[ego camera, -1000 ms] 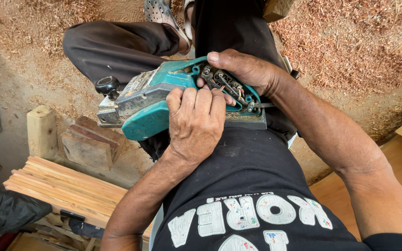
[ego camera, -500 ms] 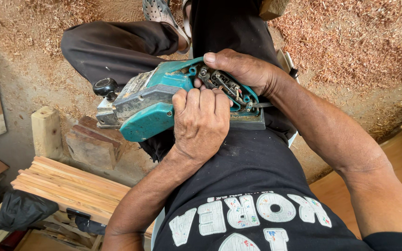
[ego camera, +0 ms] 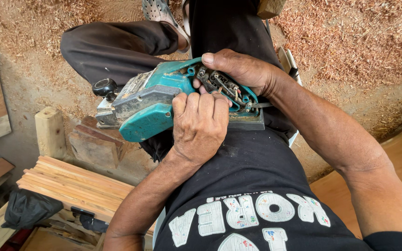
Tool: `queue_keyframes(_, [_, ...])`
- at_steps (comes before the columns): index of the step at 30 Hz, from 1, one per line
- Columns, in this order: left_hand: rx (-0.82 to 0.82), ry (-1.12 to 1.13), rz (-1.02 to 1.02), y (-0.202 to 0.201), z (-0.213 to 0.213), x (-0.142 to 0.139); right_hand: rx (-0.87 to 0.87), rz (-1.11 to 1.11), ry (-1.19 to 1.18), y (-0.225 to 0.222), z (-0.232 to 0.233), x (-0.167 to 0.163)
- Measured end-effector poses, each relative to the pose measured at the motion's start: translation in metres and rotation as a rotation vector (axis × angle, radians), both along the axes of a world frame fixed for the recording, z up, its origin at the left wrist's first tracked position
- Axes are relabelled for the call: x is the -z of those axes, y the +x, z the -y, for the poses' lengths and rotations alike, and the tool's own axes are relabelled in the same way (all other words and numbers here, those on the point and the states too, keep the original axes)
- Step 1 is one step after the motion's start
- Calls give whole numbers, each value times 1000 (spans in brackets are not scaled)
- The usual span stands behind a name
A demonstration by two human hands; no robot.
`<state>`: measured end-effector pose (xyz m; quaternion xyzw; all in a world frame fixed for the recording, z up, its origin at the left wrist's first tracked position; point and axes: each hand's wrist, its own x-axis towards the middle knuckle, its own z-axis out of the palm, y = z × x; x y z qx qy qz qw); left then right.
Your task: The person holds a teal electric planer on their lap and uses a small wooden stick to clean and adjust internal components. They repeatedly probe the mechanism, remove debris, and manipulate parts within the open housing.
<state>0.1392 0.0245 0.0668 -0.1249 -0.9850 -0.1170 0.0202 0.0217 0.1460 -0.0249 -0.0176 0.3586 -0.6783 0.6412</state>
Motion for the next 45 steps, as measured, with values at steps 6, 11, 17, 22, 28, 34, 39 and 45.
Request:
queue_keyframes(6, [-3,-16,-22,-4,-2,0,15,54,-75,-1,-2,0])
queue_keyframes(11, [13,-34,-23,-5,-2,2,16,25,-59,-1,-1,1])
queue_keyframes(17, [47,-42,-35,-7,0,5,12,43,-84,-4,0,-2])
queue_keyframes(22, [165,-90,-78,-10,6,9,-3,-18,-46,-4,-1,-3])
queue_keyframes(28, [294,-178,-101,-10,12,11,29,-2,-34,1,0,-2])
queue_keyframes(34, [236,-144,-144,-8,10,14,65,166,-109,1,-1,-3])
queue_keyframes(39, [172,-87,-114,-4,12,15,59,124,-78,0,4,-4])
queue_keyframes(45, [172,-52,-99,-3,14,11,37,53,-24,-2,5,-8])
